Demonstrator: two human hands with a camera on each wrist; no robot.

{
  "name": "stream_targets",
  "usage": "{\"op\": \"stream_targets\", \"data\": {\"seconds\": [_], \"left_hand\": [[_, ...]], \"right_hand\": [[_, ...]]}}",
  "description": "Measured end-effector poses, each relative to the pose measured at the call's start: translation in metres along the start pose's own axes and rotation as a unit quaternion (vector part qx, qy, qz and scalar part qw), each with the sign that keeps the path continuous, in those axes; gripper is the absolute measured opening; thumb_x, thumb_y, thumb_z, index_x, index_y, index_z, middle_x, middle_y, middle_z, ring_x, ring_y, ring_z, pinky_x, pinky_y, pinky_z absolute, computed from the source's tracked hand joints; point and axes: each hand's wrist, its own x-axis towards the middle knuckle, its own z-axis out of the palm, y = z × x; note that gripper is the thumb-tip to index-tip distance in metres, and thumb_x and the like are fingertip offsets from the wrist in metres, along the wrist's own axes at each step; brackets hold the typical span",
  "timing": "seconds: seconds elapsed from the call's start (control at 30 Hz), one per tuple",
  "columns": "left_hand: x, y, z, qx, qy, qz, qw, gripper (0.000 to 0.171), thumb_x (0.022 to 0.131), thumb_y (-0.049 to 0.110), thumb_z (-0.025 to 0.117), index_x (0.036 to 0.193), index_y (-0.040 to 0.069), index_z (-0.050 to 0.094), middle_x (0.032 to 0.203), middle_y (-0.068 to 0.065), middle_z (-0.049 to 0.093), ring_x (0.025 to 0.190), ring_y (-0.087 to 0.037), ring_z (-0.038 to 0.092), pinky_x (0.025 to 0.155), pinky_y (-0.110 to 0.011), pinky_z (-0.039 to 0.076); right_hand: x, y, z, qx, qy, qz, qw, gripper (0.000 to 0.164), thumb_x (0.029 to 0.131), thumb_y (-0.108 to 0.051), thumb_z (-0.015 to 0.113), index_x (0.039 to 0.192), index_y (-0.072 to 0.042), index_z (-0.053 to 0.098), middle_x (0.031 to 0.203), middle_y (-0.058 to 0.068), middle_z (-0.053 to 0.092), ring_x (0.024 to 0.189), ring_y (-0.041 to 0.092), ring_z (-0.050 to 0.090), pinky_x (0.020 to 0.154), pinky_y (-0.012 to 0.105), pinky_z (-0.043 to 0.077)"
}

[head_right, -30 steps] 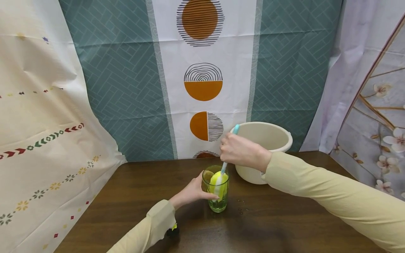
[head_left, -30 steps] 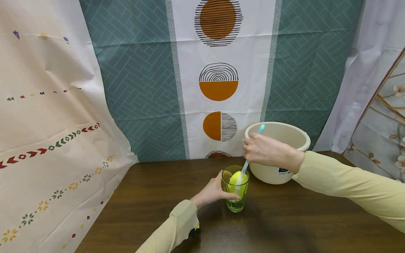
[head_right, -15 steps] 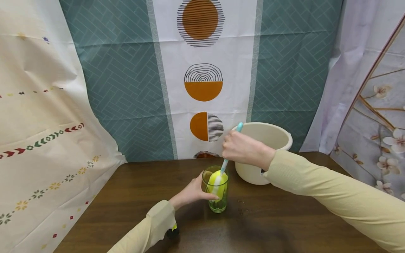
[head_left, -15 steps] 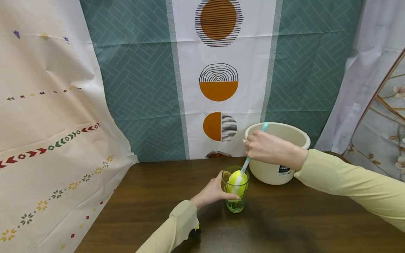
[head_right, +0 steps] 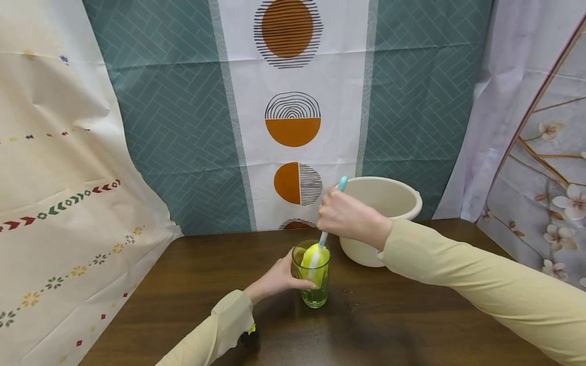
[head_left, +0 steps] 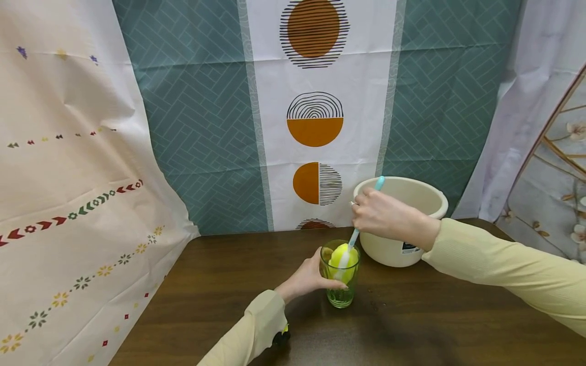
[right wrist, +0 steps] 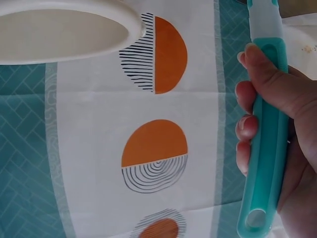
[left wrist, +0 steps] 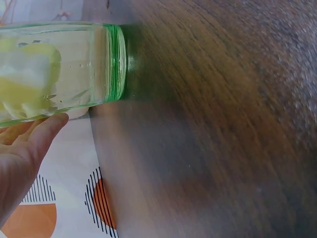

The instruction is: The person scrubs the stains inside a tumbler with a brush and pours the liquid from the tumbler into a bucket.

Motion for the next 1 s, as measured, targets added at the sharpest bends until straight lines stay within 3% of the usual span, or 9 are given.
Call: {"op": "stream_targets", "data": {"seconds": [0.3, 0.67, 0.83, 1.0], "left_hand": [[0.0, -0.001, 0.0, 0.005, 0.002, 0.004, 1.0, 0.068, 0.068, 0.027, 0.081, 0.12, 0.013, 0.039, 0.099, 0.006, 0.057, 0.088, -0.009, 0.055, 0.077, -0.029, 0.043], [0.001, -0.001, 0.001, 0.007, 0.0, -0.007, 0.9999, 0.066, 0.067, 0.031, 0.081, 0.116, 0.014, 0.04, 0.1, 0.005, 0.055, 0.089, -0.01, 0.054, 0.077, -0.029, 0.043], [0.001, -0.002, 0.001, 0.005, -0.002, -0.006, 1.0, 0.069, 0.066, 0.032, 0.081, 0.118, 0.014, 0.04, 0.1, 0.005, 0.055, 0.089, -0.011, 0.054, 0.077, -0.029, 0.044], [0.001, -0.002, 0.0, -0.001, -0.001, -0.004, 1.0, 0.07, 0.067, 0.029, 0.081, 0.12, 0.014, 0.038, 0.101, 0.005, 0.056, 0.089, -0.01, 0.054, 0.078, -0.029, 0.043]], "right_hand": [[0.003, 0.001, -0.007, -0.01, -0.027, 0.002, 1.0, 0.017, 0.071, -0.023, 0.072, 0.059, -0.018, 0.06, 0.061, 0.002, 0.053, 0.056, 0.019, 0.043, 0.053, 0.027, 0.032], [-0.002, 0.008, -0.008, 0.037, -0.016, 0.016, 0.999, 0.025, 0.068, -0.014, 0.076, 0.056, -0.014, 0.055, 0.058, 0.002, 0.053, 0.05, 0.018, 0.04, 0.047, 0.027, 0.033], [-0.005, 0.01, -0.008, 0.037, -0.021, 0.018, 0.999, 0.023, 0.069, -0.017, 0.076, 0.059, -0.013, 0.056, 0.059, 0.003, 0.053, 0.049, 0.018, 0.039, 0.047, 0.029, 0.034], [-0.004, 0.012, -0.009, 0.027, -0.015, 0.032, 0.999, 0.026, 0.07, -0.011, 0.075, 0.058, -0.01, 0.052, 0.056, 0.005, 0.046, 0.047, 0.019, 0.038, 0.047, 0.032, 0.037]]}}
